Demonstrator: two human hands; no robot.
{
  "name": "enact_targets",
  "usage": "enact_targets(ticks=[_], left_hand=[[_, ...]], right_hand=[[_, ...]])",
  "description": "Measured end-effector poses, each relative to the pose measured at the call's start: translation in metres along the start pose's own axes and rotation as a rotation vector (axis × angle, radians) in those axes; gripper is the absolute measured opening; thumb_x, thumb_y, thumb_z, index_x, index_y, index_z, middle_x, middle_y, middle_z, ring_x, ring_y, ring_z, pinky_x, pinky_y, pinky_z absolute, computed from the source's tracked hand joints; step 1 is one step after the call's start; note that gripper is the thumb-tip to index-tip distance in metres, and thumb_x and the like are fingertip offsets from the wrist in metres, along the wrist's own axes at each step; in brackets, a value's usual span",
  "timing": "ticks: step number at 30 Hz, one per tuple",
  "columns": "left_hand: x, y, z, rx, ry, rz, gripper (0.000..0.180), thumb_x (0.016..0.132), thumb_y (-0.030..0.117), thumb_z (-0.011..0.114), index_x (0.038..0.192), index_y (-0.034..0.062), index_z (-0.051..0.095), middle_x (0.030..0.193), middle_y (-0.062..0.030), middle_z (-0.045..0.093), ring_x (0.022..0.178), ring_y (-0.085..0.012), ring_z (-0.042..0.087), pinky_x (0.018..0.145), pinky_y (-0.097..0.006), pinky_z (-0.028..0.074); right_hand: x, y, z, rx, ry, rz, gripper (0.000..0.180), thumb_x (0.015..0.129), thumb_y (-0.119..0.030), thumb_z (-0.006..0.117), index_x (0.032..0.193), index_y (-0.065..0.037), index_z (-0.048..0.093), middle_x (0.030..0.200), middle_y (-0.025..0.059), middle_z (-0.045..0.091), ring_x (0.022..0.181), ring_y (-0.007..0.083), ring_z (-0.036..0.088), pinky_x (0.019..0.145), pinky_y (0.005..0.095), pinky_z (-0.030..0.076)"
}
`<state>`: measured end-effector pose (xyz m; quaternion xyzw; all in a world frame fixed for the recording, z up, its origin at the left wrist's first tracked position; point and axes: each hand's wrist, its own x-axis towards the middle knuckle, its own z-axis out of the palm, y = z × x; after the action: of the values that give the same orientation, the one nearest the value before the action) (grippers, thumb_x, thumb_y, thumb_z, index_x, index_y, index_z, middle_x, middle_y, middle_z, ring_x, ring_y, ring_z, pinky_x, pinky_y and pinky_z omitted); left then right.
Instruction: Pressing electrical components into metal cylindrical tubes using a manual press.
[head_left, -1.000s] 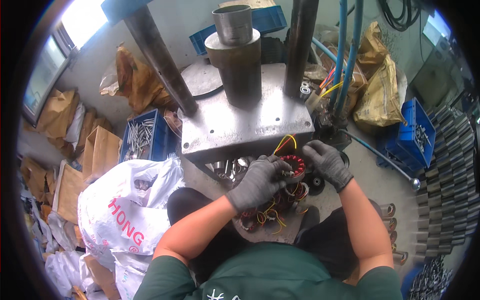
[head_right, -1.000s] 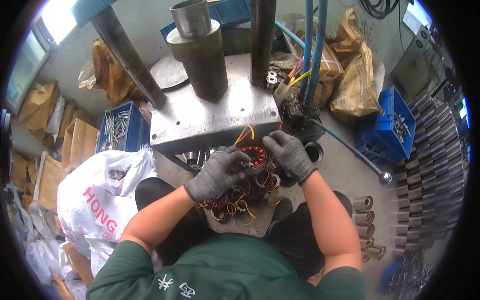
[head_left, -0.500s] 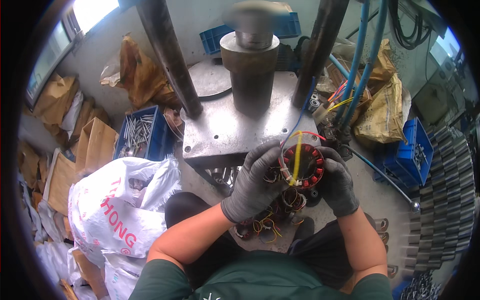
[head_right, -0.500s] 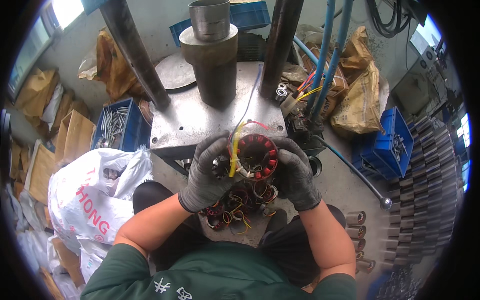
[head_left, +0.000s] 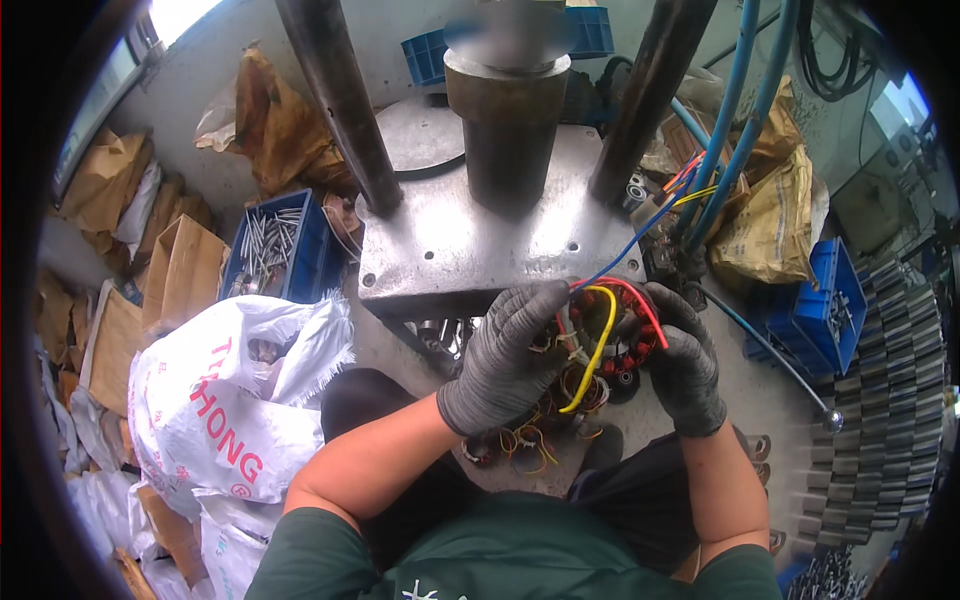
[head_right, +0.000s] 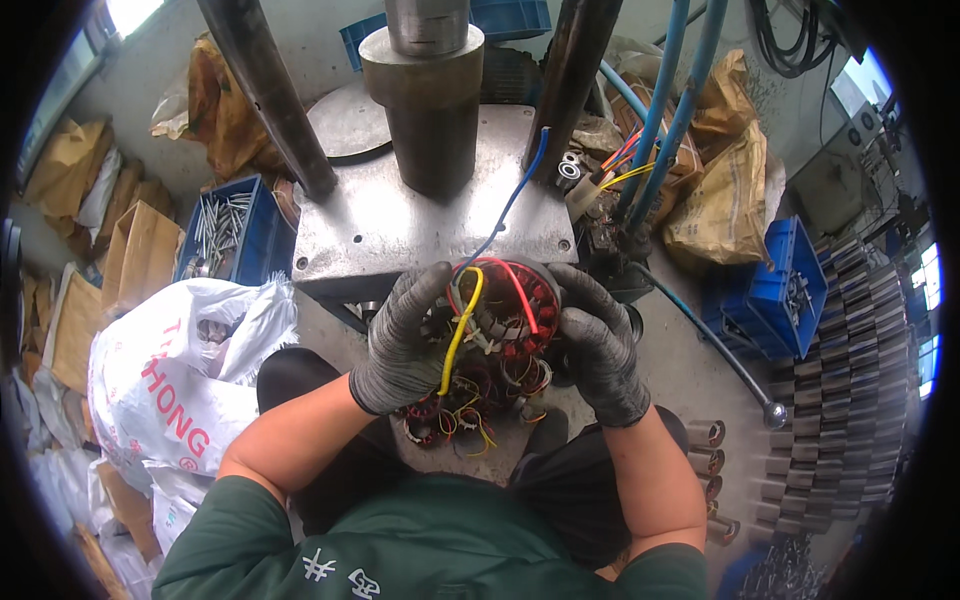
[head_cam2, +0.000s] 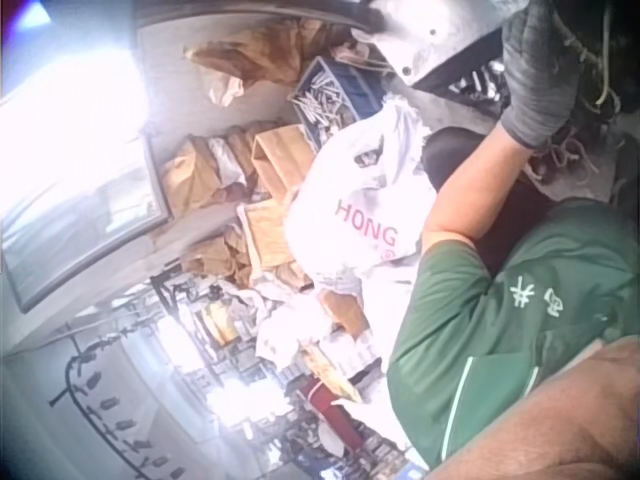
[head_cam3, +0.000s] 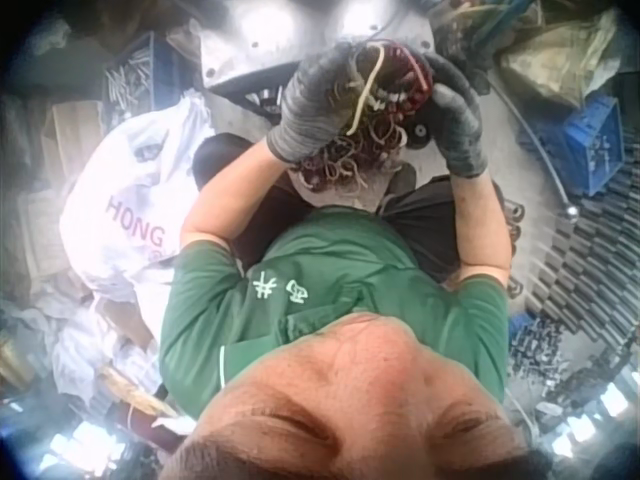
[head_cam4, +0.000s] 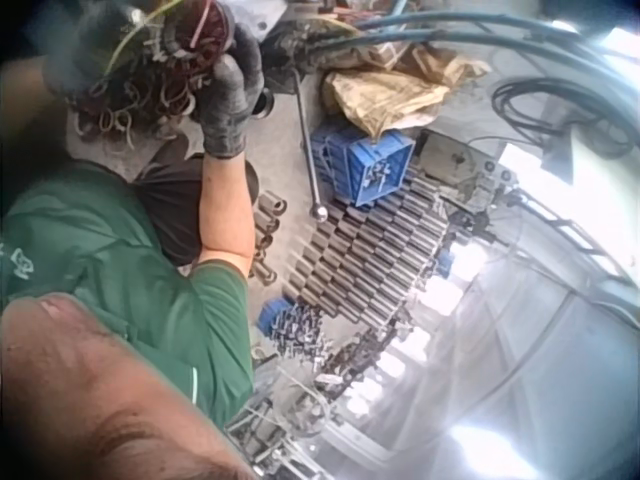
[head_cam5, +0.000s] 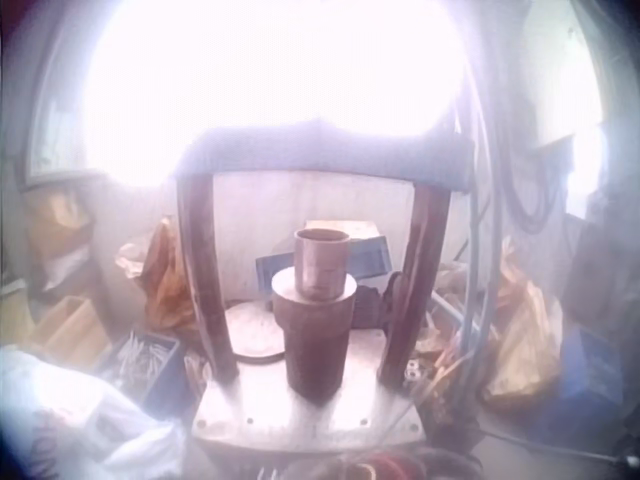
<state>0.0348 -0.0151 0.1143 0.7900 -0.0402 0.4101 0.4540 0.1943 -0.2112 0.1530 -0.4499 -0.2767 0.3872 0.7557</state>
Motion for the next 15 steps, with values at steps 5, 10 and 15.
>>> enact_targets(ticks=[5,10,15], left_hand=[[0.000,0.001,-0.001,0.040,-0.005,0.063,0.092,0.072,-0.007,0.083,0.154,0.0131,0.047,0.135,-0.0173,0.063,0.117,-0.0391,0.064,0.099,-0.048,0.054],[0.003,0.002,-0.001,0.023,-0.027,0.093,0.092,0.072,-0.001,0.088,0.154,0.0117,0.047,0.135,-0.0165,0.063,0.116,-0.0381,0.064,0.100,-0.048,0.053],[0.003,0.010,-0.004,-0.001,-0.081,-0.005,0.092,0.072,0.006,0.092,0.153,0.0103,0.049,0.135,-0.0159,0.063,0.116,-0.0369,0.064,0.100,-0.047,0.053]], right_hand=[[-0.001,-0.002,0.000,-0.061,0.044,-0.011,0.060,0.092,-0.024,0.074,0.143,0.005,0.059,0.135,0.0151,0.069,0.121,0.0235,0.068,0.105,0.0385,0.055],[0.000,-0.003,-0.001,-0.048,0.055,-0.020,0.057,0.094,-0.025,0.068,0.141,0.006,0.060,0.132,0.0163,0.070,0.117,0.0240,0.070,0.101,0.0380,0.058],[0.001,0.003,-0.012,-0.019,0.067,0.011,0.054,0.096,-0.027,0.066,0.138,0.006,0.062,0.131,0.0166,0.071,0.116,0.0245,0.071,0.102,0.0382,0.058]])
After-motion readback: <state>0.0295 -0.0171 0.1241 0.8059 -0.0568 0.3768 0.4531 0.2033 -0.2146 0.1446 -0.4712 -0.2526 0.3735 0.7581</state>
